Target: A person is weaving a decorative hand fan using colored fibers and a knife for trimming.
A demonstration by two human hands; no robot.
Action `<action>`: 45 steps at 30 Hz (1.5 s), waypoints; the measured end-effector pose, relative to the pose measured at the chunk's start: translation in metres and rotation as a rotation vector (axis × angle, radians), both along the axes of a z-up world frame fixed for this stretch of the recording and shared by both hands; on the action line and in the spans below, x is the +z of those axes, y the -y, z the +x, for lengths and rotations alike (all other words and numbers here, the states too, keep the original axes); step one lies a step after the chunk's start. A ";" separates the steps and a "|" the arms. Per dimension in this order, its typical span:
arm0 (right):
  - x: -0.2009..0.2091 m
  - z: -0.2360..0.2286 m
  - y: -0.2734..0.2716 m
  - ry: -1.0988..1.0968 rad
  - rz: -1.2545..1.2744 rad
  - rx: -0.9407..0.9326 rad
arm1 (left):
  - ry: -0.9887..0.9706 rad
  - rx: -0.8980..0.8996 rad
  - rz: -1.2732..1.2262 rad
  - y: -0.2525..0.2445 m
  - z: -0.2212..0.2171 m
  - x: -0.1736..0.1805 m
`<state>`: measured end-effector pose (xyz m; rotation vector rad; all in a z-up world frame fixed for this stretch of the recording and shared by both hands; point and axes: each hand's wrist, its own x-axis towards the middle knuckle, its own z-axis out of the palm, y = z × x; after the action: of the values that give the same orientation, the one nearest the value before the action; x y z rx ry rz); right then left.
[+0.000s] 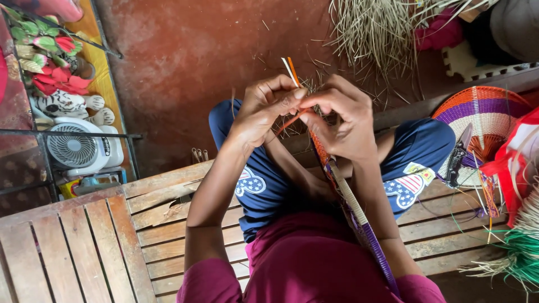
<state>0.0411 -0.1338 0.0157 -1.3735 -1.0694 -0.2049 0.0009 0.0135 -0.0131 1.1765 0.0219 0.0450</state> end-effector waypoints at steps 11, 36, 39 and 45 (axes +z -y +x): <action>-0.035 0.026 -0.018 -0.437 0.168 -0.012 | 0.414 0.238 0.591 0.009 0.000 0.030; 0.020 -0.011 0.002 -0.066 -0.057 0.011 | 0.267 0.010 0.114 0.007 0.001 0.011; 0.017 -0.004 0.011 -0.101 -0.052 -0.059 | 0.255 0.060 0.155 0.015 -0.007 0.036; 0.035 -0.011 0.006 -0.019 -0.131 0.048 | 0.177 0.027 0.014 0.014 -0.007 0.024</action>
<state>0.0300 -0.1399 0.0503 -1.4619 -1.1144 -0.0880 -0.0058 -0.0002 0.0106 1.1827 -0.1194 0.1730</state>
